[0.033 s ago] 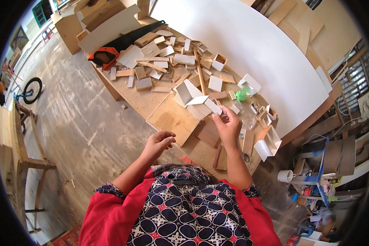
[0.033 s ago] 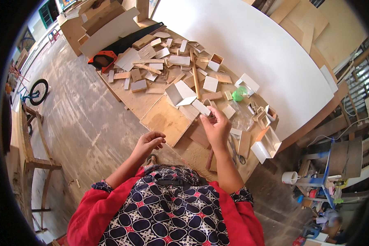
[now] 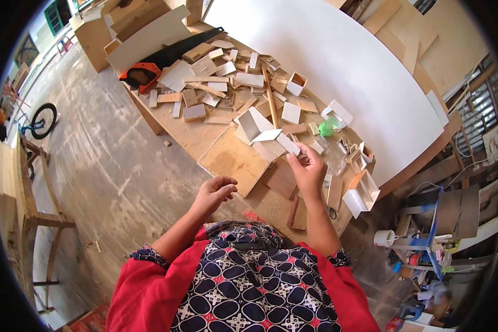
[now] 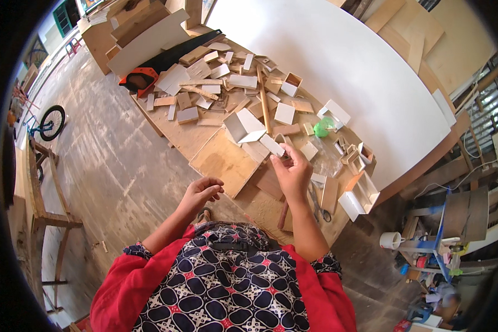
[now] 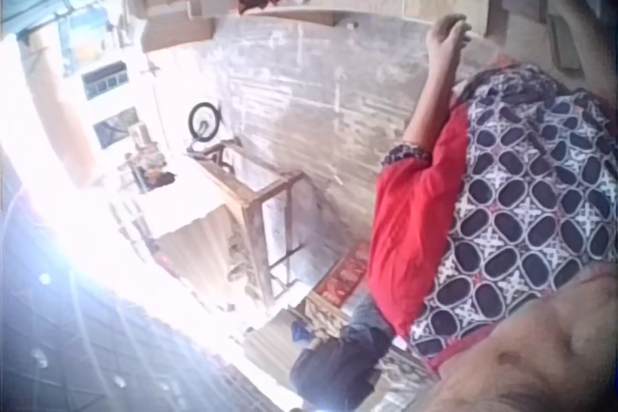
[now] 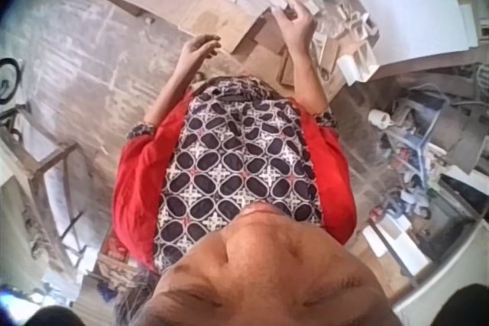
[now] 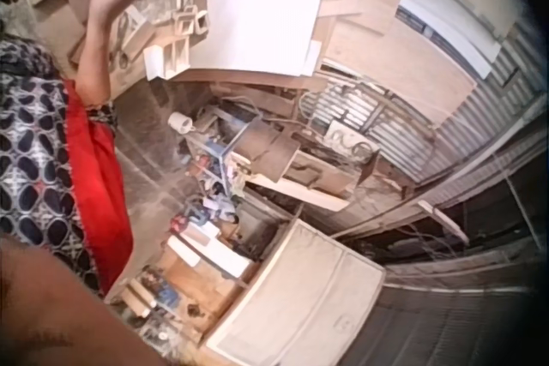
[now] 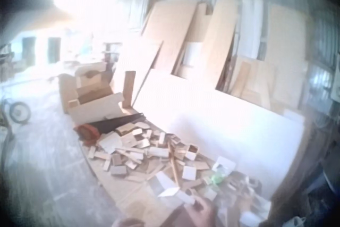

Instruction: The person assembles small wooden boxes by hand and using scissors, applying glue to small wooden pieces and joining them together.

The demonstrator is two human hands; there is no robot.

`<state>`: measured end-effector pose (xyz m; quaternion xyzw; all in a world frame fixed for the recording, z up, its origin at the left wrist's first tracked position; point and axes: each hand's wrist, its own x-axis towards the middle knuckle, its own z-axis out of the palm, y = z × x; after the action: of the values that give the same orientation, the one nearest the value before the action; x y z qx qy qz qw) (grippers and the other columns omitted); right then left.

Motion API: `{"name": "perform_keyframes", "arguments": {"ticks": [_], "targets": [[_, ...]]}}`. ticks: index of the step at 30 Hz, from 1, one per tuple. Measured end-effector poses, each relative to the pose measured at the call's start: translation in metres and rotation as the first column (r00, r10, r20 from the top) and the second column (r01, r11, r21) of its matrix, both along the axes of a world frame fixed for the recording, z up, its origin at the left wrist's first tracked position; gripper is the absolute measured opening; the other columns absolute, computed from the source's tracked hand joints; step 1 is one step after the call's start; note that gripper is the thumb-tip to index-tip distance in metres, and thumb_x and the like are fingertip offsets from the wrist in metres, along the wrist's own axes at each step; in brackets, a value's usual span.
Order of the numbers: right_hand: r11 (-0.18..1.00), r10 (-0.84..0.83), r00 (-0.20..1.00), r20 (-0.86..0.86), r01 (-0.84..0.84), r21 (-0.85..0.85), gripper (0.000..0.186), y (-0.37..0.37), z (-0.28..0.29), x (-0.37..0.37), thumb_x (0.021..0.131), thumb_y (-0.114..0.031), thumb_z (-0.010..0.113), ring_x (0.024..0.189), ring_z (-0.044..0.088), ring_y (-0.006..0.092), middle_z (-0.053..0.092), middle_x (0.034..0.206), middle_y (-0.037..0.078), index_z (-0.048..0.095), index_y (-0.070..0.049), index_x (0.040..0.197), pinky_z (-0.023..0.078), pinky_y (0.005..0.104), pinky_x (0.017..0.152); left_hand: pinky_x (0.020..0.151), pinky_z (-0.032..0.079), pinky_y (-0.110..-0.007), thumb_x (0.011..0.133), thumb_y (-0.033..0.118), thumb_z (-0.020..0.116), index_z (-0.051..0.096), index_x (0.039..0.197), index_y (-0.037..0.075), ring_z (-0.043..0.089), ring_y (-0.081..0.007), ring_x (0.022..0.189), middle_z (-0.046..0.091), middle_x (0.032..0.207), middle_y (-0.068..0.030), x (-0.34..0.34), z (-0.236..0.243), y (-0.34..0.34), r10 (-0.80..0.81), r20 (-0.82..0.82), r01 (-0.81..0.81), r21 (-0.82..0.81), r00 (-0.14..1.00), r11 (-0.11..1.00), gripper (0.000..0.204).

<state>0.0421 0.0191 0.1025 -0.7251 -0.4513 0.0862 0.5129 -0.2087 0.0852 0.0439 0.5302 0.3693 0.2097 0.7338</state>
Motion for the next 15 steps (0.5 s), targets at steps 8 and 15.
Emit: {"name": "perform_keyframes", "arguments": {"ticks": [8, 15], "targets": [[1.0, 0.004, 1.0, -0.005, -0.004, 0.0, 0.032, 0.001, -0.001, 0.0, 0.074, -0.002, 0.074, 0.063, 0.06, 0.0107, 0.068, 0.083, 0.008, 0.066, 0.001, 0.104, 0.049, 0.025, 0.056, 0.067, 0.048, -0.023, 0.089, 0.021, 0.06, 0.062, 0.107, 0.002, 0.059, -0.0095, 0.076, 0.065, 0.089, -0.0025, -0.002, -0.009, 0.002, 0.012, 0.014, -0.012, -0.026, 1.0, 1.0, 0.027], [1.0, -0.01, 1.0, 0.021, 0.009, 0.007, 0.031, 0.0, -0.003, 0.0, 0.073, -0.003, 0.074, 0.061, 0.059, 0.0105, 0.067, 0.082, 0.008, 0.067, 0.0, 0.103, 0.048, 0.0251, 0.055, 0.067, 0.046, -0.023, 0.09, 0.021, 0.059, 0.062, 0.106, 0.005, 0.059, -0.0087, 0.075, 0.065, 0.088, -0.0009, -0.001, -0.013, 0.004, -0.003, -0.002, 0.003, -0.021, 1.0, 1.0, 0.023]]}}
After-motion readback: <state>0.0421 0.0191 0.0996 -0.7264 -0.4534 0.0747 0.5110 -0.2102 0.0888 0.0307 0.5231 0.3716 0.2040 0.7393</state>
